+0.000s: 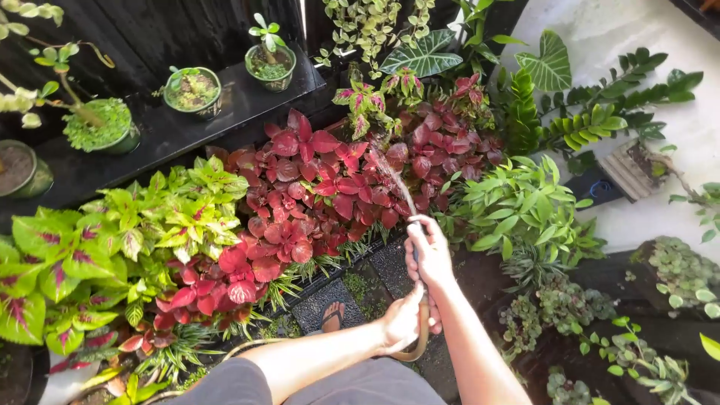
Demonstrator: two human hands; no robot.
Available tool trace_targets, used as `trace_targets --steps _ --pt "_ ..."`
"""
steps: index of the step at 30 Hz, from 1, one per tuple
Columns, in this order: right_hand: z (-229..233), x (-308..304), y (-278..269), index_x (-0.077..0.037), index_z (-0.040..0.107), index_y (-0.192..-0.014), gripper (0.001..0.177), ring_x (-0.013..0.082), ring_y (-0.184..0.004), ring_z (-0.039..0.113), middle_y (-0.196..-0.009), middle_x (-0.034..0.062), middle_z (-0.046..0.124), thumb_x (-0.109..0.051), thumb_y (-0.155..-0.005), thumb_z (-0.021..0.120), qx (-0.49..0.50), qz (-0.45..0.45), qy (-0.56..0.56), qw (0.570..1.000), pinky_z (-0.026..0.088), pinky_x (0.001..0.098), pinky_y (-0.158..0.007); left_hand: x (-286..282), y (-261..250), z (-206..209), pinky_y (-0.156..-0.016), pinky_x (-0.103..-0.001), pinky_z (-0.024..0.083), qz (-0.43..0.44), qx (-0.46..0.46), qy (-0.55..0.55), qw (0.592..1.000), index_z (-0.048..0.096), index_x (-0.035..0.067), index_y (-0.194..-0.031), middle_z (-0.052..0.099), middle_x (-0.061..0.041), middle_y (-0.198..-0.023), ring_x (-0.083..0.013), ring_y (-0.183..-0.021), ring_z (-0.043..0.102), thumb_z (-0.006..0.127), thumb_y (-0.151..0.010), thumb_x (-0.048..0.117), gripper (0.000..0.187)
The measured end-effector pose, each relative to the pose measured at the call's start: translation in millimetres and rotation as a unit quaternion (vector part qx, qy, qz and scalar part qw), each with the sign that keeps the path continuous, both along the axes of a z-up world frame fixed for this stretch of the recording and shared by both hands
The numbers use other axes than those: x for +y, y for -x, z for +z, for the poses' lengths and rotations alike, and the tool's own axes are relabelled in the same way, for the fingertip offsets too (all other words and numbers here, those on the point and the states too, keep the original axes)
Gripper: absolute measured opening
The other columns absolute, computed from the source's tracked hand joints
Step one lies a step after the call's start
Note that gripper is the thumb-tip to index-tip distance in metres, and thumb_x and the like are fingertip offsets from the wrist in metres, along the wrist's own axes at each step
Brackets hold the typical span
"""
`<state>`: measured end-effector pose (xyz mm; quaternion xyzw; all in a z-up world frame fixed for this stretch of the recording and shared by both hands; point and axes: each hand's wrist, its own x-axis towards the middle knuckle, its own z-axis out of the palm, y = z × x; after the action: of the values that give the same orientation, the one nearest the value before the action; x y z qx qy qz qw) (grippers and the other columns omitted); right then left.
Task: Watering various potted plants in a garden using a hose.
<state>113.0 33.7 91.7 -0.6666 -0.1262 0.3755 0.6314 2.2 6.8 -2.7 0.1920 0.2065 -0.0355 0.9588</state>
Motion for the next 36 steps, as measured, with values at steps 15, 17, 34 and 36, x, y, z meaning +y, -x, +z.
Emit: trace_targets --steps 15,17,34,36 --pt "-11.2 -2.2 9.1 -0.013 0.057 -0.123 0.022 0.0103 -0.036 0.034 -0.065 0.0061 0.046 -0.019 -0.102 0.056 0.032 -0.058 0.007 0.998 0.025 0.0238 -0.025 11.4 17.3 -13.7 -0.066 -0.028 0.045 -0.068 0.036 0.037 0.996 0.057 0.010 -0.110 0.049 -0.002 -0.070 -0.0155 -0.065 0.046 0.035 -0.112 0.053 0.048" --pt "-8.9 -3.1 14.7 -0.013 0.058 -0.123 0.023 0.0101 -0.035 0.035 -0.064 0.0056 0.048 -0.019 -0.102 0.057 0.016 -0.084 0.023 0.996 0.026 0.0235 -0.025 8.2 22.7 -18.6 -0.072 -0.031 0.045 -0.077 0.040 0.021 0.996 0.056 0.010 -0.104 0.050 -0.003 -0.068 -0.0177 -0.065 0.049 0.033 -0.110 0.056 0.052" --pt "2.7 -1.8 14.2 -0.010 0.057 -0.126 0.023 0.0089 -0.032 0.037 -0.061 0.0052 0.052 -0.016 -0.104 0.056 -0.059 -0.152 -0.024 0.986 0.030 0.0224 -0.023 28.9 15.2 -9.1 -0.064 -0.026 0.039 -0.096 0.003 -0.031 0.995 0.044 0.013 -0.100 0.042 -0.001 -0.067 -0.0134 -0.061 0.041 0.034 -0.114 0.047 0.038" --pt "4.3 3.5 11.9 -0.010 0.056 -0.124 0.022 0.0105 -0.033 0.037 -0.064 0.0071 0.052 -0.017 -0.103 0.057 -0.040 -0.184 -0.042 0.981 0.029 0.0245 -0.024 34.4 10.7 -8.9 -0.060 -0.025 0.036 -0.090 0.005 -0.059 0.994 0.045 0.013 -0.098 0.040 0.000 -0.065 -0.0124 -0.059 0.038 0.032 -0.115 0.044 0.037"
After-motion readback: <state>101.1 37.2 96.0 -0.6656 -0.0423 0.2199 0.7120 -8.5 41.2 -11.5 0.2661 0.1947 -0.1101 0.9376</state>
